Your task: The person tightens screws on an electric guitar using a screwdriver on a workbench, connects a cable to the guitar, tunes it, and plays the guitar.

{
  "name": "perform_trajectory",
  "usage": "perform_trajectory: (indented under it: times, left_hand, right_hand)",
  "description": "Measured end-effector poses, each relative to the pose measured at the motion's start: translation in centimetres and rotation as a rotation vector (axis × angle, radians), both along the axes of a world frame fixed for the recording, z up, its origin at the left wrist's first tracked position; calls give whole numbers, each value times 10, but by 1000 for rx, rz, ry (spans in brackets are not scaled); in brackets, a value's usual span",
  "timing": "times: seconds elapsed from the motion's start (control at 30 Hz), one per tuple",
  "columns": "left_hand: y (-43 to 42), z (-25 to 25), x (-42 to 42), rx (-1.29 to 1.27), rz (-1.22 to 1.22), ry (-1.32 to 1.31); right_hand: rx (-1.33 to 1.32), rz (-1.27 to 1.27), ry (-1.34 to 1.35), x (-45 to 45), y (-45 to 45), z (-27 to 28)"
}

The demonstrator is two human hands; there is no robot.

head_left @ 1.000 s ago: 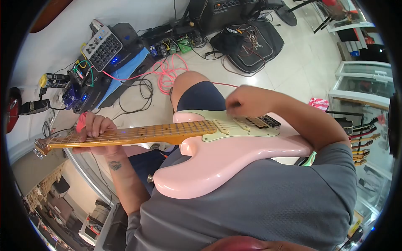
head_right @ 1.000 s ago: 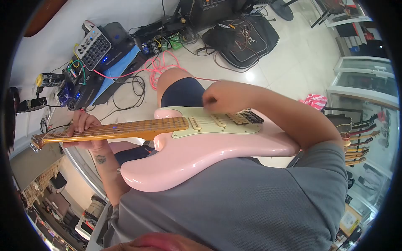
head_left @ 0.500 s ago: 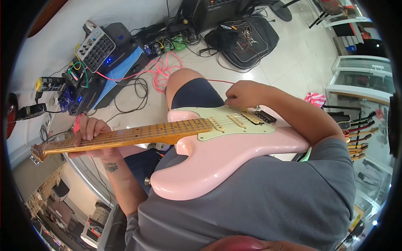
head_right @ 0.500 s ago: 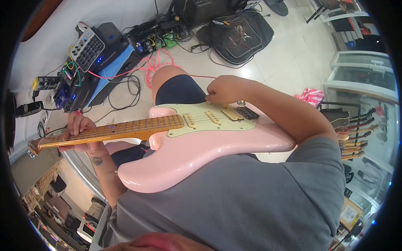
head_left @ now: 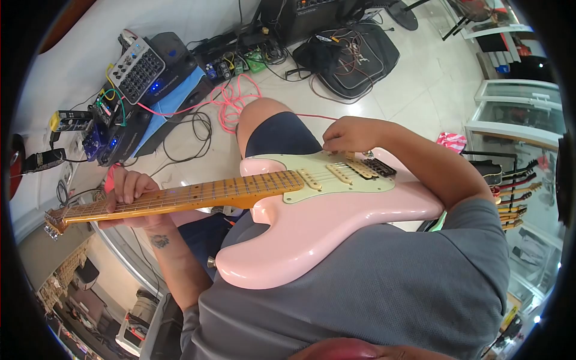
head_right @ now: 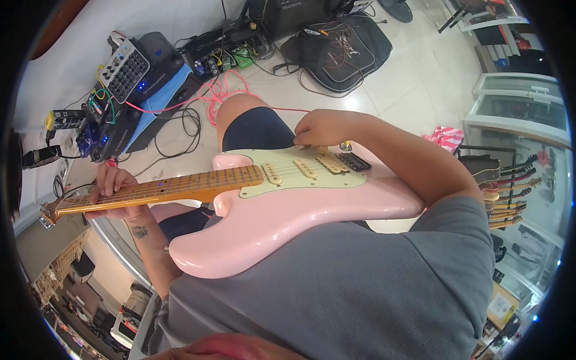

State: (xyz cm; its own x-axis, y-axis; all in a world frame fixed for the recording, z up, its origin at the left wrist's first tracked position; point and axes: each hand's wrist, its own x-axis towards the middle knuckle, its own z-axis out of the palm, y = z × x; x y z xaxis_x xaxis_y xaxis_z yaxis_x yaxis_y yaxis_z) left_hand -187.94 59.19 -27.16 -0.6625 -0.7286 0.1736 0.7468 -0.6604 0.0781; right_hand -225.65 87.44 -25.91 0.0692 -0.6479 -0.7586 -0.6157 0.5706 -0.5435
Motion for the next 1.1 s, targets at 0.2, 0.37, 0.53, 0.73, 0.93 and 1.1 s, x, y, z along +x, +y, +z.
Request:
perform_trajectory:
  times: [0.2, 0.37, 0.53, 0.73, 0.93, 1.1]
  left_hand:
    - [1, 1, -1, 3, 4, 7]
    - [0, -4, 3, 34, 1, 17]
    - [2, -4, 3, 53, -4, 23]
    - [0, -6, 3, 43, -4, 24]
    - [0, -5, 4, 18, -12, 0]
    - [-5, -13, 7, -97, 16, -16]
  right_hand:
    - [-146, 231, 143, 9, -2, 5]
    - [-187, 268, 85, 8, -2, 1]
    - [5, 212, 213, 12, -17, 22]
    - [-30, 130, 267, 2, -12, 14]
    - [-157, 162, 264, 14, -17, 31]
    - [-70, 69, -471, 22, -29, 83]
